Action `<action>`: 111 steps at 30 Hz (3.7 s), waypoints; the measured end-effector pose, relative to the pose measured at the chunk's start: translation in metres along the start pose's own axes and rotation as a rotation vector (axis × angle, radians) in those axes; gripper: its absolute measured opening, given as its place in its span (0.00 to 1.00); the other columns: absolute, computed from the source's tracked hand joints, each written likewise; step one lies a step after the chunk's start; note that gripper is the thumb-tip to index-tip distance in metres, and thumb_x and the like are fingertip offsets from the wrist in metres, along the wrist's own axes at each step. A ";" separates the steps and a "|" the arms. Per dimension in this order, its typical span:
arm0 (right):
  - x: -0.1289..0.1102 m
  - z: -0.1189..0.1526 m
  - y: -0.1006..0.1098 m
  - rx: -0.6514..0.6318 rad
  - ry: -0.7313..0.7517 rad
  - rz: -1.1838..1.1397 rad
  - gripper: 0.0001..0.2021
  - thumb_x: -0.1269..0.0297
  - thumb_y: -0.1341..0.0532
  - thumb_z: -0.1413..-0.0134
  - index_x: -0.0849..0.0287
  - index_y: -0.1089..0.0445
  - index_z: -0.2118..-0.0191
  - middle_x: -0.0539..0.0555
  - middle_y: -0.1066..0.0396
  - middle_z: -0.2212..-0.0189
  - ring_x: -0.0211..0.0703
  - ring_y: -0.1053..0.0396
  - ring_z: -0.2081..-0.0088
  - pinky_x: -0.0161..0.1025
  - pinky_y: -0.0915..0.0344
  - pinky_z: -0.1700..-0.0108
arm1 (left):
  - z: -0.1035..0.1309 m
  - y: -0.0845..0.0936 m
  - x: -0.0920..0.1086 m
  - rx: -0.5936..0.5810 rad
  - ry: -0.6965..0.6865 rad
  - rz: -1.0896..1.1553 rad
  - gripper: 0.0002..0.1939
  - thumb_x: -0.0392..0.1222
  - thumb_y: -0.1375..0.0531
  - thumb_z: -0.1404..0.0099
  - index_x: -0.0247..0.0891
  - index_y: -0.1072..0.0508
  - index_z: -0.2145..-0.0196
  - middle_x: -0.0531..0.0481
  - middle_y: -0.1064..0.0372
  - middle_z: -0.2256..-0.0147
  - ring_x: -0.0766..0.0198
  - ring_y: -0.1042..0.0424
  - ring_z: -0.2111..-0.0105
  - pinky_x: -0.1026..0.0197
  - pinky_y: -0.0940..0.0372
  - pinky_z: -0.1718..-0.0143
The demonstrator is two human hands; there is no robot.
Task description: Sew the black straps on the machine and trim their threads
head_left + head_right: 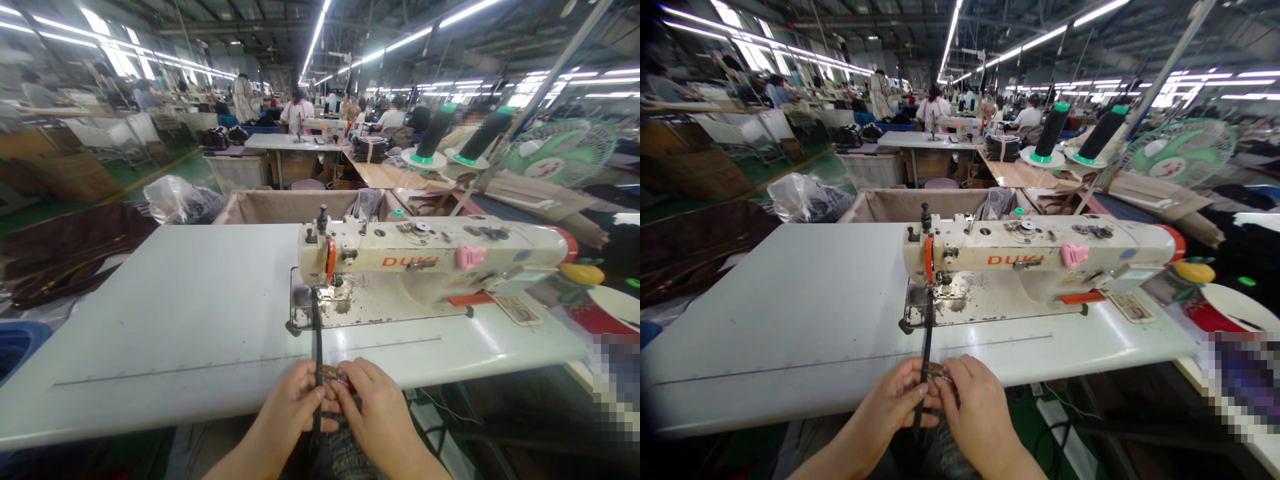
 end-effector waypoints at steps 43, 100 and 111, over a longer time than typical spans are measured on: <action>-0.024 0.003 0.018 0.190 0.056 0.221 0.11 0.67 0.49 0.25 0.54 0.29 0.58 0.50 0.26 0.71 0.47 0.27 0.72 0.43 0.39 0.68 | -0.003 -0.005 0.002 0.017 -0.065 -0.012 0.35 0.68 0.26 0.43 0.39 0.25 0.50 0.45 0.24 0.57 0.56 0.21 0.62 0.53 0.22 0.60; -0.025 0.001 0.021 0.172 0.062 0.242 0.09 0.67 0.47 0.26 0.54 0.29 0.57 0.50 0.26 0.71 0.48 0.27 0.72 0.43 0.40 0.68 | -0.001 -0.007 0.007 0.041 -0.075 -0.032 0.32 0.66 0.27 0.42 0.39 0.25 0.52 0.46 0.24 0.60 0.56 0.21 0.63 0.51 0.22 0.61; -0.032 0.000 0.020 0.207 0.081 0.288 0.15 0.65 0.51 0.23 0.55 0.28 0.57 0.51 0.26 0.72 0.47 0.27 0.73 0.44 0.40 0.70 | -0.002 -0.008 0.004 0.035 -0.095 -0.025 0.34 0.68 0.27 0.42 0.38 0.25 0.52 0.43 0.24 0.57 0.54 0.22 0.62 0.51 0.22 0.63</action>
Point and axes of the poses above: each hand's wrist, its own z-axis away from the middle knuckle, its own y-axis out of the back of the hand, x = y × z, the point moved 8 cm from there along -z, towards the middle knuckle
